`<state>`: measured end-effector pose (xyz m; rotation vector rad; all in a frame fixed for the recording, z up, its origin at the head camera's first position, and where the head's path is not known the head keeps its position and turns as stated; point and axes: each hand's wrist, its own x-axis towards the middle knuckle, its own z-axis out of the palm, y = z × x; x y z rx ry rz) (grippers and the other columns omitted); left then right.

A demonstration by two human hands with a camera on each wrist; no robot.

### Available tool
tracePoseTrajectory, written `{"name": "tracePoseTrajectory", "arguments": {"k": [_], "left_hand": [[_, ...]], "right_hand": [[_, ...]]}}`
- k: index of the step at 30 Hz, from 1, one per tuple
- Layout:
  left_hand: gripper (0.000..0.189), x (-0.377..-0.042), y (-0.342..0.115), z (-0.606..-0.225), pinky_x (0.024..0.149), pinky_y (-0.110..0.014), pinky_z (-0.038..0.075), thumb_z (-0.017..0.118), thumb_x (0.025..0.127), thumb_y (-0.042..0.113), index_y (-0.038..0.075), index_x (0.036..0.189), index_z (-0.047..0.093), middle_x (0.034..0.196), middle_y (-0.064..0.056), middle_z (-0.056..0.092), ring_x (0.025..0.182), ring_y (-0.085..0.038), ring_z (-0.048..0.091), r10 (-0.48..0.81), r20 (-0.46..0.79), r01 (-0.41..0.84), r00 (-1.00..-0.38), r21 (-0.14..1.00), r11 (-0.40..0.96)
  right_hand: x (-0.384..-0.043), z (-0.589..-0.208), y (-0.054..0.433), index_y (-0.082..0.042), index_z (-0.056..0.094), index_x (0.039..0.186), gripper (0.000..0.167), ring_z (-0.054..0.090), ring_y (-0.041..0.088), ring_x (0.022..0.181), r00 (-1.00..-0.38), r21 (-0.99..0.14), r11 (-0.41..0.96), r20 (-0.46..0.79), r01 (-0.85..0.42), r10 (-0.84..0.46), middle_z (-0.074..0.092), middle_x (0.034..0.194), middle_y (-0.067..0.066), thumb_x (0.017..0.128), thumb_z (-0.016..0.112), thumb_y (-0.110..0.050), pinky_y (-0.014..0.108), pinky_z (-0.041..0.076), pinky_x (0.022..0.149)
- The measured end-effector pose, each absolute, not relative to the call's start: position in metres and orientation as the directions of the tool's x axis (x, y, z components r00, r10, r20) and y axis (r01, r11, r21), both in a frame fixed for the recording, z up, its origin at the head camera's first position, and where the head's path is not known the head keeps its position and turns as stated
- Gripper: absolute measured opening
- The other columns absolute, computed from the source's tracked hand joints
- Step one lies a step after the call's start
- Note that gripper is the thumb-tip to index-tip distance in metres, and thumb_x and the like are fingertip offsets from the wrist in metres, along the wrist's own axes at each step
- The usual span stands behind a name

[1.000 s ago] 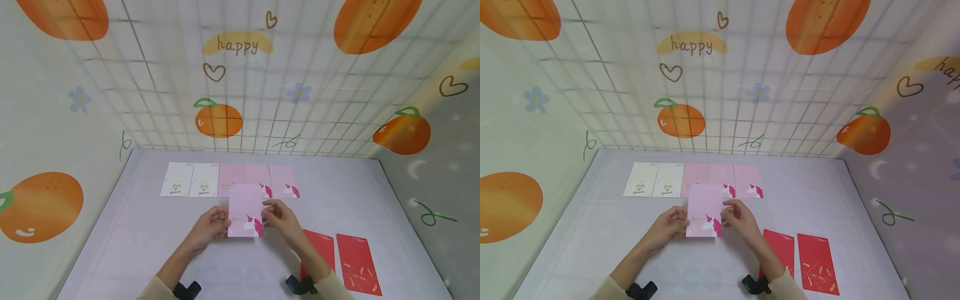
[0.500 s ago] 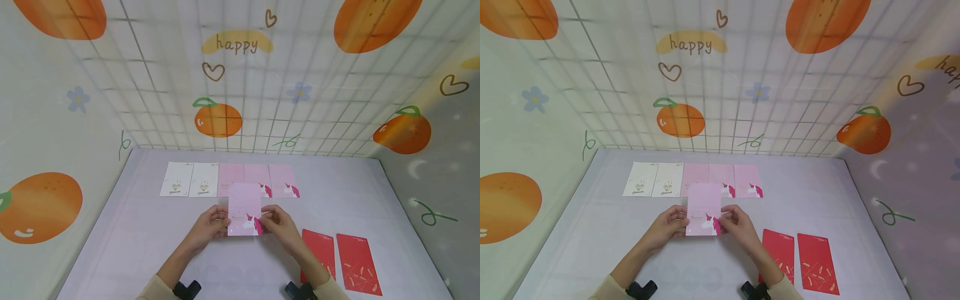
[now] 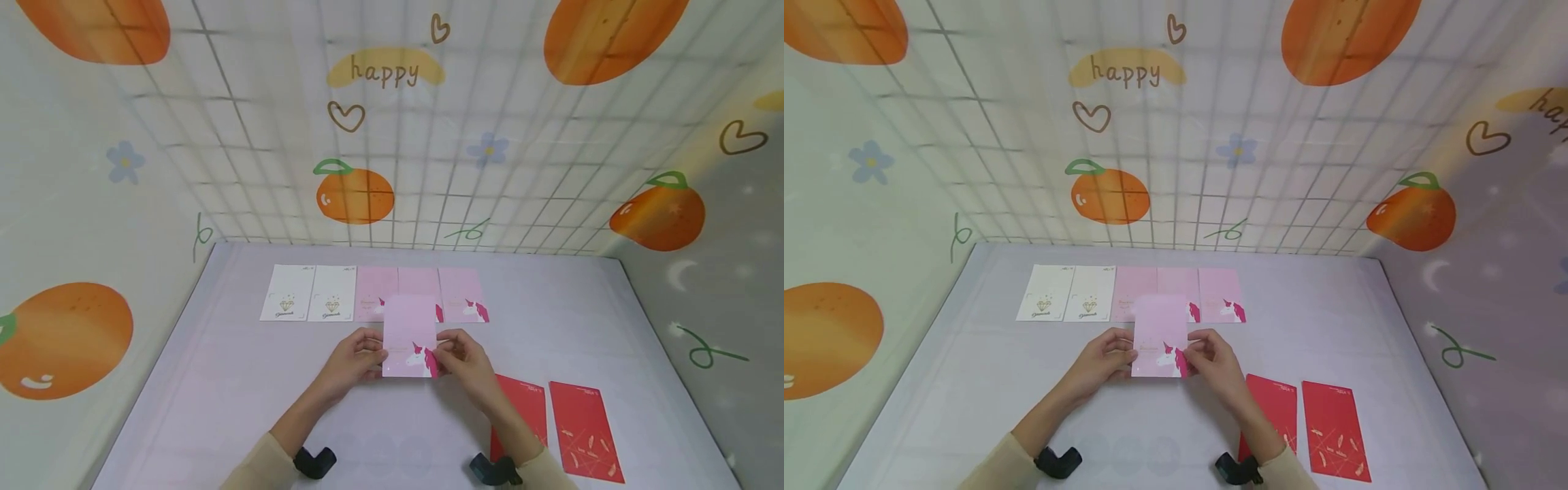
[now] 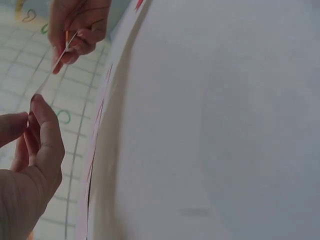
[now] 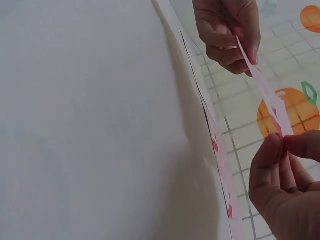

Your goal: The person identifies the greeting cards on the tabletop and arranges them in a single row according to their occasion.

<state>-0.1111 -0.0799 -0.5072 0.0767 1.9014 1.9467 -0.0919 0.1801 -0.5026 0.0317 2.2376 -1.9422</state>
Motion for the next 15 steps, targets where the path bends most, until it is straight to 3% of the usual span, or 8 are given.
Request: {"name": "tracePoseTrajectory", "arguments": {"k": [9,15], "left_hand": [[0.035,-0.138,-0.038,-0.509,0.074,-0.04,0.059,0.07,0.094,0.012,0.001,0.125,0.057,0.105,-0.015,0.06,0.086,-0.025,0.069,0.351,-0.194,-0.193,-0.916,0.981,0.038],[0.034,-0.155,0.001,-0.51,0.071,-0.036,0.06,0.073,0.092,0.014,0.007,0.123,0.059,0.105,-0.011,0.062,0.088,-0.023,0.068,0.314,-0.189,-0.184,-0.93,0.982,0.046]], "right_hand": [[-0.105,-0.497,0.213,-0.012,0.06,0.126,0.035,0.068,0.029,0.089,-0.984,-0.969,0.171,-0.179,0.178,0.008,0.063,0.106,0.015,0.095,0.071,-0.023,0.034,0.058,0.081],[-0.115,-0.498,0.241,-0.013,0.058,0.129,0.038,0.066,0.029,0.094,-0.978,-0.951,0.234,-0.189,0.204,0.085,0.062,0.109,0.014,0.096,0.07,-0.026,0.03,0.057,0.081]]}}
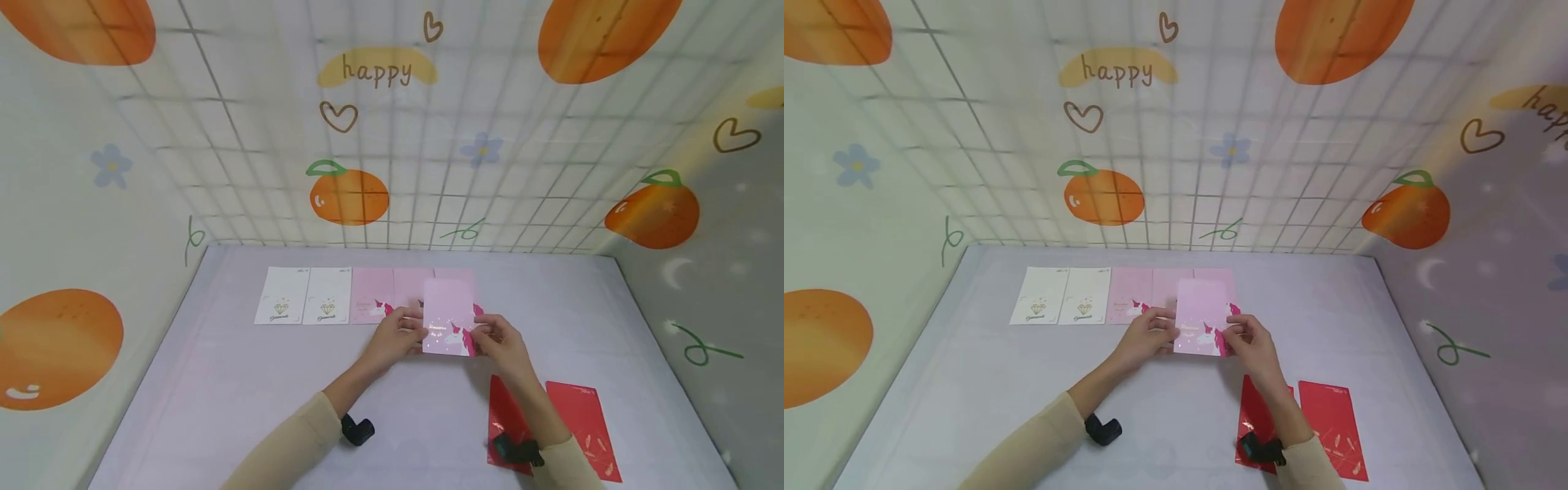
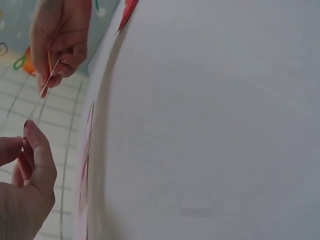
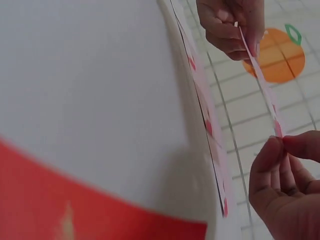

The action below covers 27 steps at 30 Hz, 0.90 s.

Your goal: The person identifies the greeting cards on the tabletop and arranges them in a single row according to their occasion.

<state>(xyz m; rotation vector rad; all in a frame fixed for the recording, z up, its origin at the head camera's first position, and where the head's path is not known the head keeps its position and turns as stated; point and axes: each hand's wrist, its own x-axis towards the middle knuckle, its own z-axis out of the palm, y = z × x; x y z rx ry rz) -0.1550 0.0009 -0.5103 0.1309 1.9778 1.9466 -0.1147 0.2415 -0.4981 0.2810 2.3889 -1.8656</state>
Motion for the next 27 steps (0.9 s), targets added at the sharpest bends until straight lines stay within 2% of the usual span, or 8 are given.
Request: {"name": "tracePoseTrajectory", "arguments": {"k": [6,13,18,21,27], "left_hand": [[0.03,-0.169,0.041,-0.512,0.069,-0.034,0.06,0.072,0.093,0.013,0.007,0.12,0.06,0.101,-0.008,0.063,0.084,-0.02,0.069,0.304,-0.168,-0.158,-0.938,0.986,0.056],[0.027,-0.185,0.08,-0.515,0.068,-0.031,0.059,0.071,0.093,0.009,0.008,0.119,0.065,0.099,-0.002,0.066,0.079,-0.016,0.069,0.261,-0.16,-0.145,-0.952,0.986,0.079],[0.032,-0.192,0.102,-0.512,0.067,-0.028,0.058,0.069,0.094,0.009,0.003,0.125,0.064,0.102,-0.002,0.068,0.078,-0.016,0.069,0.282,-0.161,-0.13,-0.946,0.983,0.126],[0.038,-0.196,0.113,-0.511,0.069,-0.027,0.057,0.069,0.094,0.012,0.002,0.129,0.063,0.108,-0.003,0.069,0.081,-0.015,0.069,0.29,-0.157,-0.104,-0.944,0.976,0.19],[0.045,-0.199,0.13,-0.513,0.082,-0.028,0.056,0.068,0.095,0.019,0.006,0.137,0.059,0.123,-0.006,0.066,0.096,-0.012,0.066,0.319,-0.173,-0.09,-0.932,0.962,0.257]], "right_hand": [[-0.124,-0.5,0.272,-0.013,0.057,0.134,0.043,0.065,0.027,0.094,-0.966,-0.924,0.299,-0.194,0.239,0.172,0.063,0.114,0.013,0.096,0.068,-0.031,0.026,0.055,0.08],[-0.142,-0.499,0.302,-0.006,0.057,0.134,0.038,0.063,0.026,0.093,-0.965,-0.904,0.361,-0.161,0.229,0.209,0.062,0.113,0.019,0.1,0.063,-0.022,0.023,0.055,0.076],[-0.156,-0.502,0.322,-0.002,0.058,0.133,0.036,0.061,0.027,0.092,-0.963,-0.888,0.408,-0.117,0.211,0.243,0.061,0.111,0.02,0.1,0.061,-0.018,0.02,0.054,0.073],[-0.164,-0.506,0.333,-0.003,0.058,0.132,0.036,0.061,0.027,0.092,-0.959,-0.871,0.441,-0.107,0.217,0.262,0.061,0.111,0.019,0.1,0.06,-0.018,0.019,0.054,0.071],[-0.18,-0.512,0.348,-0.001,0.06,0.131,0.034,0.059,0.028,0.089,-0.954,-0.847,0.48,-0.099,0.23,0.282,0.061,0.11,0.02,0.101,0.058,-0.017,0.018,0.053,0.07]]}}
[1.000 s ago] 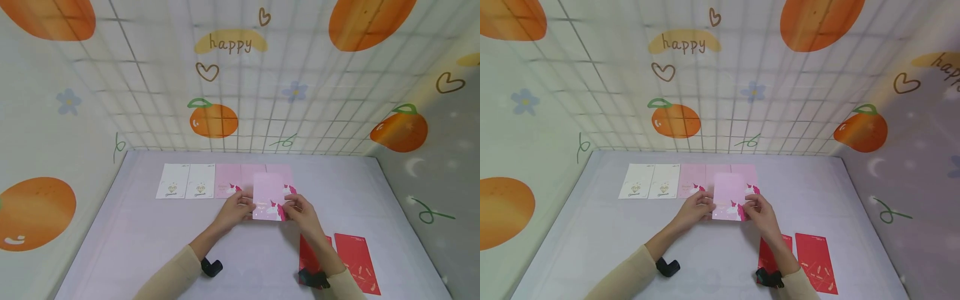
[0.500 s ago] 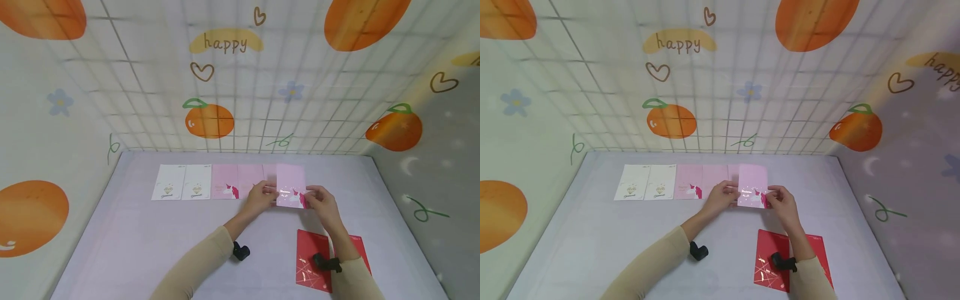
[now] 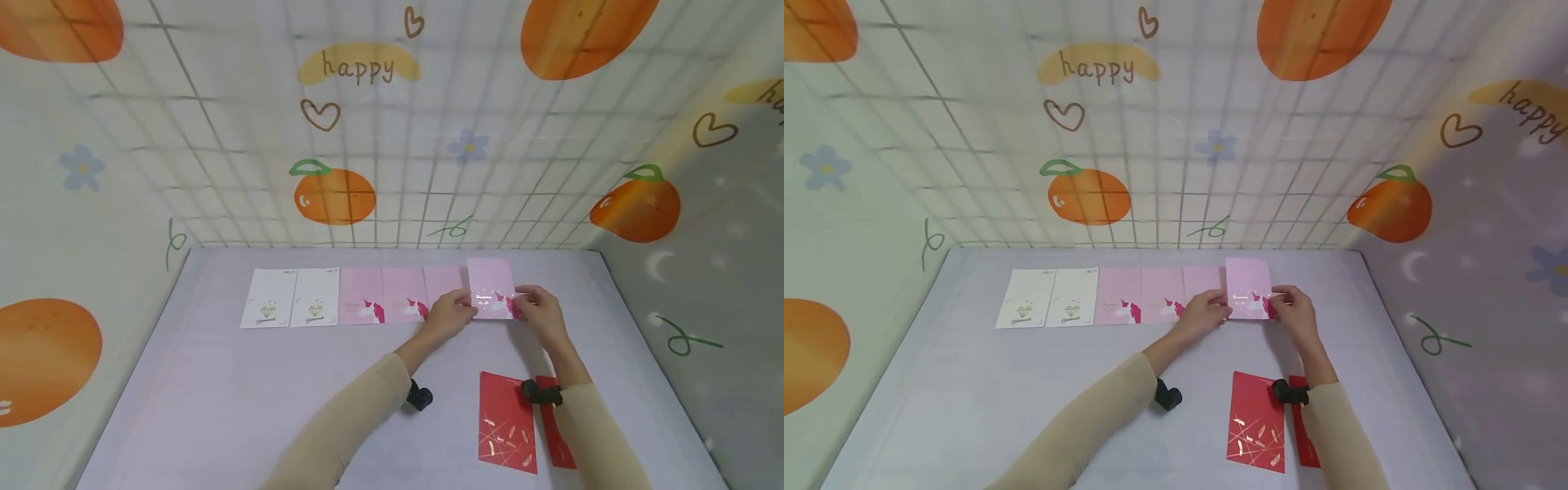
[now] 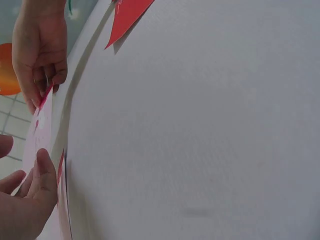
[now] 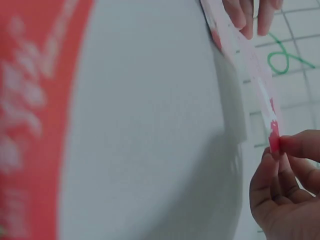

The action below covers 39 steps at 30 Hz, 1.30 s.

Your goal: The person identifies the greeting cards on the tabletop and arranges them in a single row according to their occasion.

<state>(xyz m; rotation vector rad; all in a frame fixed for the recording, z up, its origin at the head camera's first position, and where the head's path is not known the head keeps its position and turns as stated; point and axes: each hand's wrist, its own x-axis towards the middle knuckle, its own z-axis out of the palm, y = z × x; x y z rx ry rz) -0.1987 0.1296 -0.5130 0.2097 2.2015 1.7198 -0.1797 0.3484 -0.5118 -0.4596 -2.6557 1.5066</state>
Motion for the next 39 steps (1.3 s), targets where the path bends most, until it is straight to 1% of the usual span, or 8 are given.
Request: {"name": "tracePoseTrajectory", "arguments": {"k": [6,10,14,21,23,29,35,39], "left_hand": [[0.049,-0.196,0.135,-0.515,0.08,-0.027,0.055,0.068,0.096,0.023,0.011,0.141,0.056,0.127,-0.005,0.063,0.087,-0.008,0.065,0.351,-0.194,-0.088,-0.916,0.951,0.296],[0.05,-0.193,0.135,-0.515,0.088,-0.032,0.054,0.067,0.096,0.029,0.013,0.143,0.056,0.133,-0.004,0.061,0.104,-0.014,0.065,0.367,-0.204,-0.071,-0.908,0.936,0.344],[0.051,-0.192,0.136,-0.517,0.096,-0.037,0.051,0.066,0.096,0.034,0.016,0.143,0.056,0.136,-0.002,0.059,0.121,-0.02,0.057,0.369,-0.214,-0.053,-0.905,0.915,0.401],[0.05,-0.191,0.135,-0.52,0.096,-0.041,0.05,0.065,0.097,0.032,0.018,0.144,0.055,0.138,-0.003,0.059,0.121,-0.022,0.058,0.376,-0.208,-0.039,-0.903,0.911,0.41],[0.05,-0.191,0.135,-0.521,0.095,-0.041,0.051,0.065,0.097,0.032,0.018,0.144,0.055,0.138,-0.004,0.059,0.119,-0.022,0.059,0.379,-0.206,-0.037,-0.902,0.912,0.409],[0.052,-0.191,0.134,-0.522,0.093,-0.039,0.052,0.065,0.097,0.032,0.018,0.145,0.053,0.138,-0.004,0.058,0.117,-0.021,0.061,0.388,-0.202,-0.038,-0.899,0.92,0.391],[0.053,-0.19,0.133,-0.522,0.091,-0.037,0.053,0.066,0.096,0.034,0.019,0.145,0.053,0.137,-0.003,0.059,0.115,-0.019,0.061,0.388,-0.205,-0.041,-0.898,0.919,0.392],[0.05,-0.189,0.131,-0.522,0.089,-0.035,0.054,0.066,0.097,0.03,0.016,0.143,0.055,0.131,-0.006,0.062,0.111,-0.019,0.063,0.39,-0.183,-0.023,-0.902,0.924,0.381]], "right_hand": [[-0.189,-0.517,0.353,-0.002,0.059,0.133,0.035,0.058,0.029,0.093,-0.939,-0.828,0.477,-0.156,0.294,0.308,0.061,0.116,0.02,0.101,0.057,-0.018,0.019,0.051,0.073],[-0.189,-0.52,0.353,-0.005,0.058,0.135,0.037,0.058,0.029,0.098,-0.924,-0.816,0.466,-0.201,0.341,0.325,0.059,0.12,0.019,0.102,0.057,-0.02,0.02,0.051,0.078],[-0.188,-0.522,0.351,-0.005,0.056,0.137,0.038,0.057,0.03,0.102,-0.917,-0.81,0.462,-0.222,0.362,0.331,0.058,0.123,0.019,0.102,0.057,-0.021,0.022,0.052,0.083],[-0.191,-0.524,0.349,-0.005,0.057,0.136,0.038,0.056,0.032,0.108,-0.906,-0.798,0.461,-0.238,0.388,0.35,0.057,0.127,0.02,0.102,0.057,-0.02,0.039,0.051,0.095],[-0.191,-0.524,0.348,-0.004,0.058,0.135,0.037,0.056,0.032,0.108,-0.904,-0.796,0.463,-0.236,0.39,0.355,0.057,0.126,0.02,0.101,0.058,-0.02,0.04,0.051,0.095],[-0.194,-0.528,0.347,-0.004,0.059,0.133,0.035,0.056,0.03,0.103,-0.902,-0.782,0.486,-0.22,0.391,0.372,0.059,0.123,0.019,0.102,0.057,-0.02,0.032,0.052,0.085],[-0.194,-0.528,0.348,-0.003,0.059,0.132,0.035,0.054,0.032,0.107,-0.907,-0.784,0.49,-0.215,0.382,0.364,0.058,0.126,0.02,0.102,0.056,-0.019,0.04,0.05,0.092],[-0.195,-0.528,0.349,-0.003,0.059,0.132,0.035,0.055,0.031,0.105,-0.908,-0.793,0.475,-0.221,0.38,0.356,0.058,0.125,0.02,0.102,0.057,-0.02,0.025,0.051,0.078]]}}
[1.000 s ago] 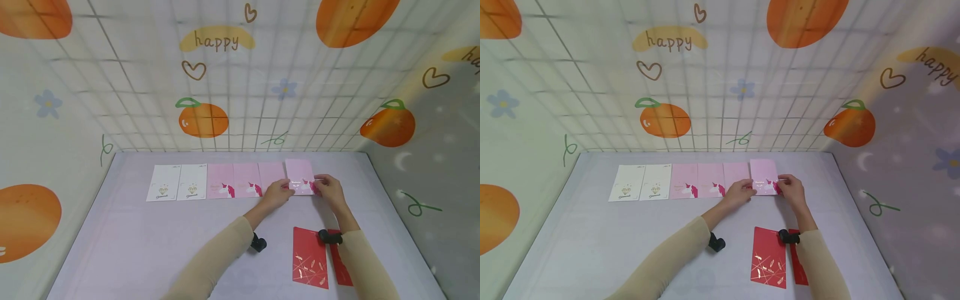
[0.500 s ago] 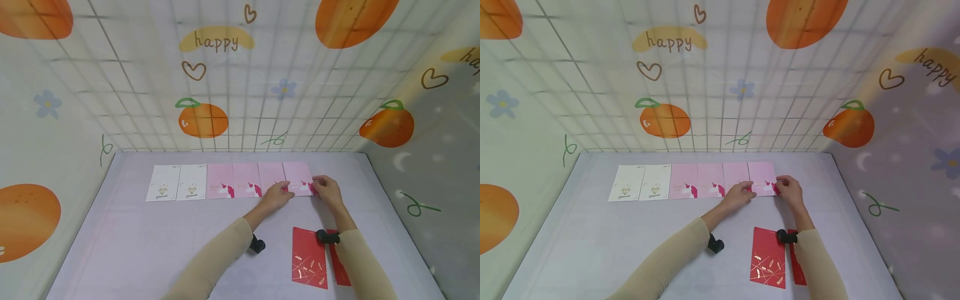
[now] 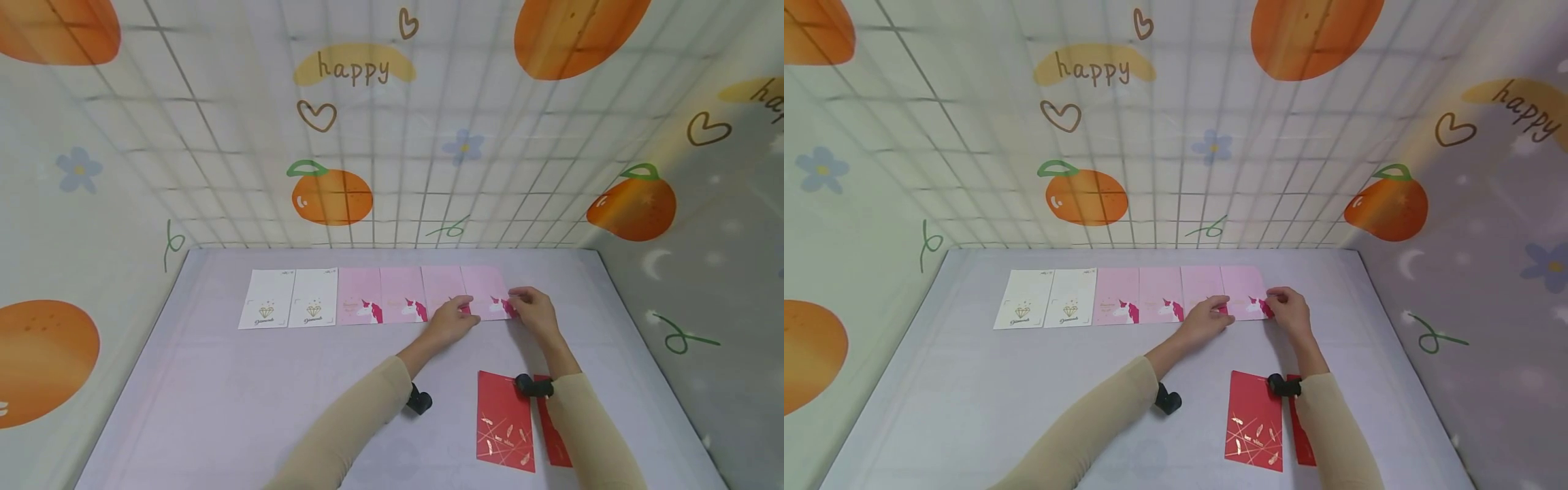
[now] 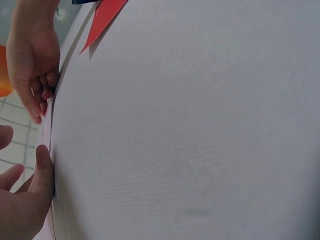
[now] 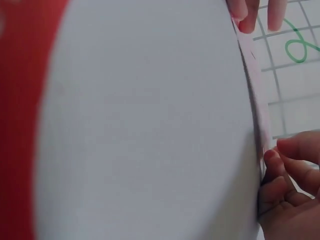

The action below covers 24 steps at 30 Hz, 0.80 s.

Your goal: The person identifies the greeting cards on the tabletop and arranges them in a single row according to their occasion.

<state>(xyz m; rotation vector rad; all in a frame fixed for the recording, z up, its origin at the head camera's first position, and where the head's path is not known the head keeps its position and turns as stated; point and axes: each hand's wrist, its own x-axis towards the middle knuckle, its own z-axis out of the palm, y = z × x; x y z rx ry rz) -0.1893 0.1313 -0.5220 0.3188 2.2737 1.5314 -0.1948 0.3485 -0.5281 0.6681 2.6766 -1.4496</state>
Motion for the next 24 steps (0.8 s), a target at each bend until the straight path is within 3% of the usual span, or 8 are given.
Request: {"name": "tracePoseTrajectory", "arguments": {"k": [4,9,13,20,24], "left_hand": [[0.046,-0.188,0.129,-0.52,0.087,-0.031,0.054,0.067,0.096,0.026,0.012,0.14,0.057,0.126,-0.007,0.064,0.109,-0.018,0.064,0.398,-0.145,0.008,-0.906,0.933,0.359],[0.046,-0.183,0.12,-0.513,0.086,-0.027,0.054,0.069,0.095,0.027,0.011,0.137,0.059,0.125,-0.007,0.063,0.11,-0.016,0.063,0.419,-0.094,0.044,-0.903,0.951,0.308],[0.045,-0.177,0.107,-0.507,0.083,-0.026,0.055,0.068,0.095,0.028,0.012,0.136,0.059,0.127,-0.005,0.063,0.11,-0.014,0.064,0.425,-0.071,0.051,-0.902,0.962,0.269],[0.045,-0.159,0.083,-0.493,0.083,-0.026,0.055,0.067,0.096,0.026,0.008,0.136,0.058,0.122,-0.001,0.065,0.108,-0.013,0.064,0.455,-0.026,0.095,-0.89,0.966,0.24],[0.043,-0.147,0.067,-0.489,0.083,-0.025,0.055,0.068,0.096,0.028,0.011,0.135,0.059,0.121,0.0,0.065,0.108,-0.012,0.064,0.468,-0.008,0.115,-0.884,0.966,0.233]], "right_hand": [[-0.194,-0.527,0.35,-0.003,0.059,0.132,0.035,0.056,0.03,0.1,-0.908,-0.806,0.457,-0.225,0.377,0.352,0.058,0.124,0.019,0.102,0.058,-0.022,0.014,0.047,0.066],[-0.185,-0.518,0.351,-0.003,0.06,0.131,0.035,0.057,0.031,0.097,-0.922,-0.794,0.508,-0.164,0.334,0.351,0.059,0.122,0.021,0.102,0.057,-0.021,0.028,0.051,0.073],[-0.174,-0.505,0.348,-0.004,0.061,0.13,0.034,0.058,0.032,0.095,-0.931,-0.79,0.543,-0.092,0.284,0.353,0.059,0.118,0.019,0.101,0.058,-0.022,0.035,0.052,0.071],[-0.143,-0.482,0.338,-0.007,0.06,0.131,0.035,0.061,0.033,0.094,-0.954,-0.807,0.563,-0.004,0.179,0.298,0.062,0.114,0.016,0.101,0.059,-0.026,0.024,0.052,0.067],[-0.124,-0.474,0.331,-0.008,0.06,0.132,0.037,0.062,0.035,0.095,-0.961,-0.82,0.556,0.028,0.136,0.276,0.063,0.113,0.015,0.101,0.06,-0.029,0.023,0.053,0.068]]}}
